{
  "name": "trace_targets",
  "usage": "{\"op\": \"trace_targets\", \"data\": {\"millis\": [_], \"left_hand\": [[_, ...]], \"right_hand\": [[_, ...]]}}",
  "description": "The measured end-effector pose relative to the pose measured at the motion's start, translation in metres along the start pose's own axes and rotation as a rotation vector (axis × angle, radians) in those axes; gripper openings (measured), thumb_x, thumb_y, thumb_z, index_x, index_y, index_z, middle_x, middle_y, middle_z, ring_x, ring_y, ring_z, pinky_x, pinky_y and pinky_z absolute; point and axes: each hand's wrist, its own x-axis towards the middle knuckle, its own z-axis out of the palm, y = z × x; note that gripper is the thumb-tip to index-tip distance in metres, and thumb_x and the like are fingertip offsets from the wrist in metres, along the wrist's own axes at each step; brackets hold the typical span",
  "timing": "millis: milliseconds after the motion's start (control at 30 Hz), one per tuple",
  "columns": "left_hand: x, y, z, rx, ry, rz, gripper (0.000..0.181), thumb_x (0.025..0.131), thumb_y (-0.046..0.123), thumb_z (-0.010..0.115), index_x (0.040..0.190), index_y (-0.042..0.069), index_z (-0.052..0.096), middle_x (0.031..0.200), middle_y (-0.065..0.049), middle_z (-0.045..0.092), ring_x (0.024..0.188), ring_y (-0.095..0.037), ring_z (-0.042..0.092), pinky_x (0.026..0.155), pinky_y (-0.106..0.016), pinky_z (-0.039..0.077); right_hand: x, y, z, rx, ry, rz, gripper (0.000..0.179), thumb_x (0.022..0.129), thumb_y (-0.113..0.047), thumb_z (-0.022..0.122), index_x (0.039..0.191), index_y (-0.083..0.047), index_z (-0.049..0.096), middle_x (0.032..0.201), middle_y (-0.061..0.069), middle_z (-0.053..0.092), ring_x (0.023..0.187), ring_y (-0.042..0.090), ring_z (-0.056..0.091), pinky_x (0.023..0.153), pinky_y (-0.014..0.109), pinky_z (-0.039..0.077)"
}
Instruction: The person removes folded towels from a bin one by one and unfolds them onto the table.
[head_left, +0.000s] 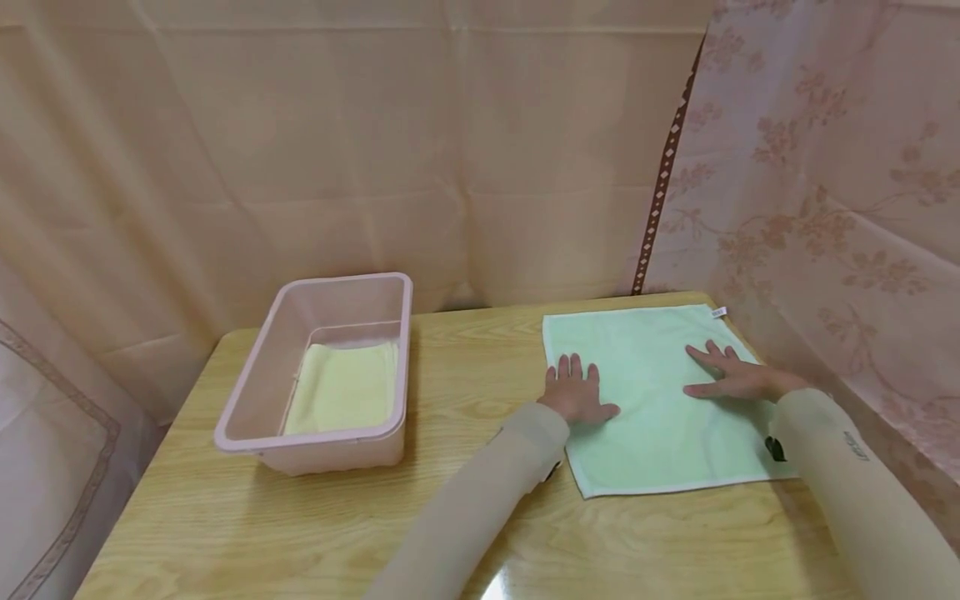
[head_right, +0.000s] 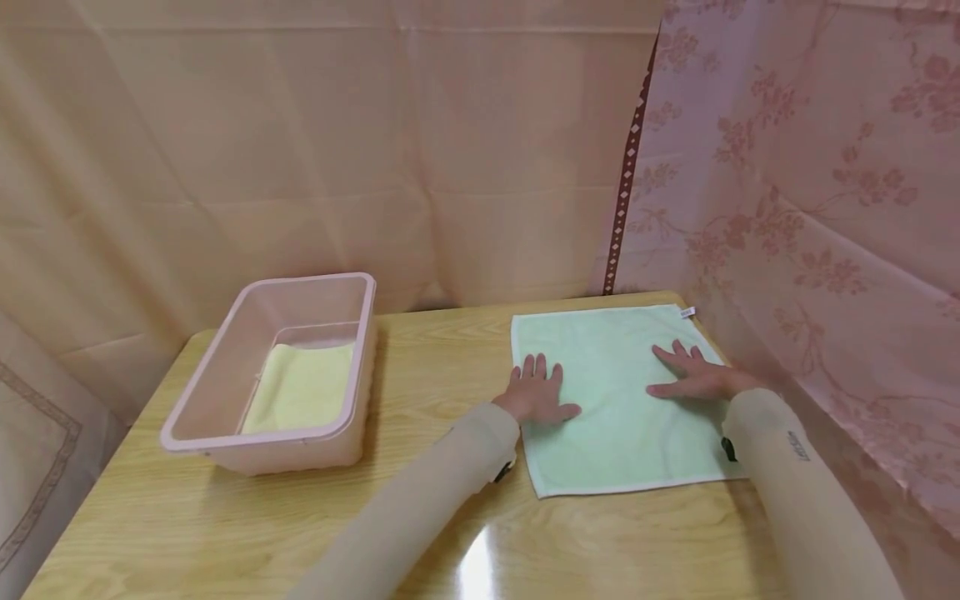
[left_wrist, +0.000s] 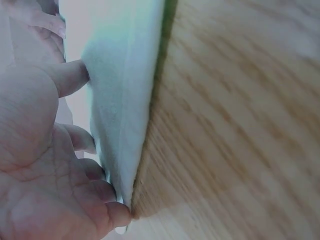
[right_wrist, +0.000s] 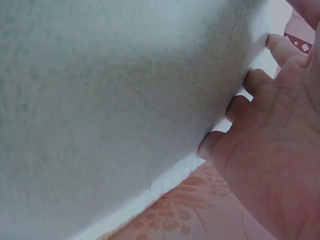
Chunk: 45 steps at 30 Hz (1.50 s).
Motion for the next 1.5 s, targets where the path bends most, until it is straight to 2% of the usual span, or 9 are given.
{"op": "trace_targets", "data": {"millis": [433, 633, 1100, 1267, 1500], "left_hand": [[0.006, 0.002, -0.005, 0.014, 0.011, 0.005, 0.084, 0.097, 0.070, 0.044, 0.163, 0.023, 0.023, 0.170, -0.007, 0.011, 0.155, -0.025, 0.005, 0.123, -0.043, 0.011], [0.006, 0.003, -0.005, 0.001, 0.011, 0.018, 0.084, 0.097, 0.070, 0.045, 0.163, 0.023, 0.024, 0.170, -0.006, 0.012, 0.155, -0.024, 0.006, 0.123, -0.042, 0.011], [0.011, -0.001, -0.003, 0.024, 0.028, 0.006, 0.085, 0.095, 0.073, 0.044, 0.163, 0.026, 0.024, 0.169, -0.004, 0.014, 0.155, -0.022, 0.008, 0.123, -0.040, 0.012], [0.010, -0.001, -0.001, 0.021, 0.032, 0.008, 0.084, 0.095, 0.073, 0.044, 0.163, 0.026, 0.025, 0.169, -0.004, 0.014, 0.155, -0.022, 0.008, 0.123, -0.040, 0.012], [0.008, -0.004, -0.005, 0.034, 0.043, 0.030, 0.082, 0.097, 0.071, 0.041, 0.163, 0.025, 0.023, 0.169, -0.006, 0.014, 0.155, -0.024, 0.008, 0.123, -0.041, 0.013]], "right_hand": [[0.006, 0.002, -0.006, -0.005, -0.007, 0.029, 0.106, 0.093, -0.062, 0.062, 0.162, -0.007, 0.003, 0.159, 0.031, -0.024, 0.139, 0.053, -0.032, 0.098, 0.081, -0.017], [0.005, 0.006, -0.007, 0.006, -0.013, 0.040, 0.105, 0.094, -0.060, 0.063, 0.162, -0.007, 0.003, 0.158, 0.031, -0.026, 0.138, 0.053, -0.033, 0.097, 0.081, -0.017], [0.008, 0.006, -0.007, 0.016, -0.005, 0.026, 0.105, 0.094, -0.060, 0.063, 0.162, -0.007, 0.003, 0.159, 0.030, -0.026, 0.139, 0.052, -0.034, 0.097, 0.081, -0.017], [0.009, 0.008, -0.006, 0.020, -0.008, 0.050, 0.108, 0.092, -0.062, 0.063, 0.162, -0.007, 0.002, 0.158, 0.029, -0.027, 0.138, 0.050, -0.036, 0.097, 0.080, -0.020], [0.008, 0.003, -0.006, -0.037, 0.035, 0.027, 0.105, 0.094, -0.062, 0.060, 0.162, -0.005, 0.004, 0.159, 0.034, -0.020, 0.139, 0.057, -0.029, 0.097, 0.082, -0.016]]}}
